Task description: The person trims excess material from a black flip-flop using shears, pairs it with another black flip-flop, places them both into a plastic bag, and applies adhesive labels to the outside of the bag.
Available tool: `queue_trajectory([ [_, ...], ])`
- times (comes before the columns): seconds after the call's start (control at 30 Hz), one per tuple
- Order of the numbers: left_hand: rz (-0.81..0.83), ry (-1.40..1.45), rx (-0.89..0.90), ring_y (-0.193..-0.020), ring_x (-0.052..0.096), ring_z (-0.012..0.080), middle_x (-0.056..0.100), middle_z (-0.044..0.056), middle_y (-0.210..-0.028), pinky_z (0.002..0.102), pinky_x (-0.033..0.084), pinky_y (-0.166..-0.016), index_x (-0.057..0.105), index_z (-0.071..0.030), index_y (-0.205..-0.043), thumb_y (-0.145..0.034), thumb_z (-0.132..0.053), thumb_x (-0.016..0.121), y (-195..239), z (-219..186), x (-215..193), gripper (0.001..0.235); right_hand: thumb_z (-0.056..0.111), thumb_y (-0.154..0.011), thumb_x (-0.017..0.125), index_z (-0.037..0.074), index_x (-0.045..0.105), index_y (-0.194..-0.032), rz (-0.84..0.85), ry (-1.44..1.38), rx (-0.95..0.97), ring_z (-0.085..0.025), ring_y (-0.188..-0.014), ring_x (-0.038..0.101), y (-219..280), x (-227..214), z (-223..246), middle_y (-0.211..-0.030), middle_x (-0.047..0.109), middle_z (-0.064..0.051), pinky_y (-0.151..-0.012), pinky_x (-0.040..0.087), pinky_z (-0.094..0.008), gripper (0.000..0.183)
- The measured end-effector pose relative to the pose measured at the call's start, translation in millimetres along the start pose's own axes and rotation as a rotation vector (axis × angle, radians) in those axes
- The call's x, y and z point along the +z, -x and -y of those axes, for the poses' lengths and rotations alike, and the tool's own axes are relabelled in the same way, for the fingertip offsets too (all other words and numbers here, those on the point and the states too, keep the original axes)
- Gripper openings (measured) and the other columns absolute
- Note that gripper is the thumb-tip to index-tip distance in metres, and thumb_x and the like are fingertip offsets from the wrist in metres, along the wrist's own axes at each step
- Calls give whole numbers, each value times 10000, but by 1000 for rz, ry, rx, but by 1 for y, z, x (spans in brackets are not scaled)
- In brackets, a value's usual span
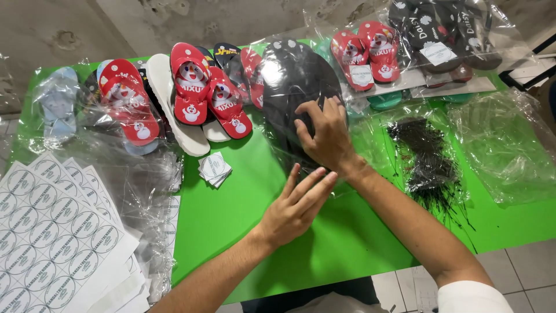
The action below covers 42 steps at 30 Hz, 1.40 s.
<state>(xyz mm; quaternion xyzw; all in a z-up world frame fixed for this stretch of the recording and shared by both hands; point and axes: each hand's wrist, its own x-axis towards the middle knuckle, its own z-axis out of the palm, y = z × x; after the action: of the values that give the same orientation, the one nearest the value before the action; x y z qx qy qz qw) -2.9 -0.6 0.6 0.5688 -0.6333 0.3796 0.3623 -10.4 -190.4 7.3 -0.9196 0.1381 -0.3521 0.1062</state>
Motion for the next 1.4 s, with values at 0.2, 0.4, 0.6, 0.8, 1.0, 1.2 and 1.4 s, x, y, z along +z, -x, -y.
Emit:
queue_trajectory([
  [0.2,-91,152,26,-1238,683,285,649,102,-1421,555,573,-1044,745,-16,-1164,-999,-21,594,-5,-6,-3,224,247,-970,643,163,637,-1124,-17,-31,-38,-329,-920,617,-9,14,-4,-891,581,-107,-1082,405,-569,175],
  [0.4,-141,148,9,-1194,706,261,683,79,-1366,542,594,-1020,764,-35,-1145,-976,-7,524,-1,-5,-5,295,309,-952,646,176,604,-1185,63,28,69,-349,-984,606,-18,13,-2,-908,565,-109,-1098,376,-609,272],
  [0.6,-124,69,-29,-1185,696,237,696,27,-1311,566,561,-1044,769,-125,-1096,-822,-49,508,2,0,-9,386,336,-948,641,186,555,-1364,280,172,129,-439,-1027,623,-9,9,-4,-998,604,-215,-1003,441,-666,450],
  [0.8,-102,99,-36,-1132,712,218,725,-4,-1232,563,553,-1023,747,-183,-936,-772,-97,515,4,2,-12,297,369,-981,627,235,409,-1568,410,213,203,-497,-1128,567,3,-16,17,-1235,484,-295,-873,549,-609,640],
  [1.0,-103,320,-130,-1118,712,253,734,34,-1228,519,505,-1015,722,-168,-1167,-938,-344,426,4,15,-22,413,328,-1019,518,169,187,-1657,518,208,131,-542,-1418,314,36,-58,39,-1544,225,-400,-1067,433,-643,736],
  [1.2,-158,540,-529,-975,640,274,672,87,-1020,419,499,-871,656,-92,-1002,-981,-342,472,12,48,-12,311,111,-993,457,92,157,-1637,978,21,162,-424,-1542,73,57,-142,67,-1665,16,-285,-1189,198,-569,710],
  [1.4,-26,516,-976,-726,538,132,573,30,-860,272,438,-573,558,-119,-855,-890,-129,645,22,65,0,94,22,-903,581,130,766,-1146,715,-384,315,-97,-811,801,45,-186,29,-1007,850,-28,-671,632,-208,324],
])
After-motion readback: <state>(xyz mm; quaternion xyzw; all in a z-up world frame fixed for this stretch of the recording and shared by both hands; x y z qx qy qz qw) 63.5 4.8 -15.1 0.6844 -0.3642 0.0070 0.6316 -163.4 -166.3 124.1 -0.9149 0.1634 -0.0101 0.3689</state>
